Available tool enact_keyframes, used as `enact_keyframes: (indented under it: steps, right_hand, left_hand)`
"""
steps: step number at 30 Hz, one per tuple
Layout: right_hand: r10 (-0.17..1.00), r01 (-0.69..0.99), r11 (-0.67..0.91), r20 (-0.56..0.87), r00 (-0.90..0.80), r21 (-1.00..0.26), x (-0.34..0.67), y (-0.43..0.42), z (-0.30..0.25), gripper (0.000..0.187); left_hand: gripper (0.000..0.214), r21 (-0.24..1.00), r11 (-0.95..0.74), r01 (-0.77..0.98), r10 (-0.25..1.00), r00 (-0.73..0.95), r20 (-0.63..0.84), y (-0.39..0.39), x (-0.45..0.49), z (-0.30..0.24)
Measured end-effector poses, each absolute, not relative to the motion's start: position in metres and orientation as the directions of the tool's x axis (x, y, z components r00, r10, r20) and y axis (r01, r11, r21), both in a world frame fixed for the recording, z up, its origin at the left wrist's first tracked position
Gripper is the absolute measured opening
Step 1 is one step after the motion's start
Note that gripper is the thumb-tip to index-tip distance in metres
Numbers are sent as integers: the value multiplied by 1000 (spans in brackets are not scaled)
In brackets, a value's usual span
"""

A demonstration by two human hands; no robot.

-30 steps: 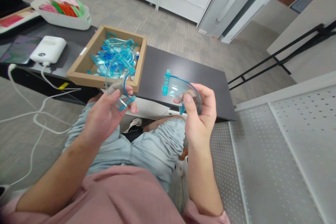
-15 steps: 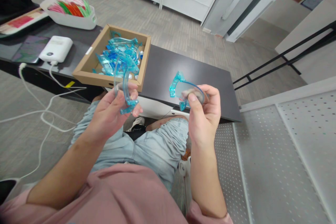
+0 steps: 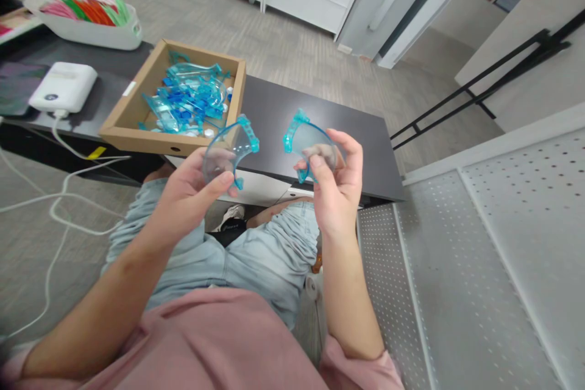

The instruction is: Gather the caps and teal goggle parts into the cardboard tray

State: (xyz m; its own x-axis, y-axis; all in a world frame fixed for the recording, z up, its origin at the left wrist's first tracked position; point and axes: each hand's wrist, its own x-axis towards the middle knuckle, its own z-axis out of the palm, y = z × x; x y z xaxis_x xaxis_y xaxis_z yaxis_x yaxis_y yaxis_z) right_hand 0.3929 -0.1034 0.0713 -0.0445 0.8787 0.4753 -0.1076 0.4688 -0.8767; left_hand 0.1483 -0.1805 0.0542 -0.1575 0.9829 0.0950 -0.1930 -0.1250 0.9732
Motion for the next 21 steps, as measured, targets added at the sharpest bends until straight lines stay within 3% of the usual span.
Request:
enact_keyframes:
  steps: [6, 12, 17, 21]
  right_hand:
    - [910, -63, 413, 407, 79, -909, 428, -42, 17, 44]
    - [948, 173, 260, 286, 143, -950, 458, -1, -45, 56]
    - [931, 562, 265, 360, 63, -784, 474, 1, -62, 46]
    - [941, 635, 217, 333, 68, -742, 485, 5, -75, 47]
  left_hand:
    - [34, 992, -111, 55, 985, -129, 118, -154, 155, 21]
    - [17, 933, -105, 345, 991, -48, 129, -75, 193, -8]
    - [17, 817, -54, 574, 998, 6, 61, -10, 212, -23]
    - [22, 742, -152, 653, 988, 86, 127, 9, 211, -35]
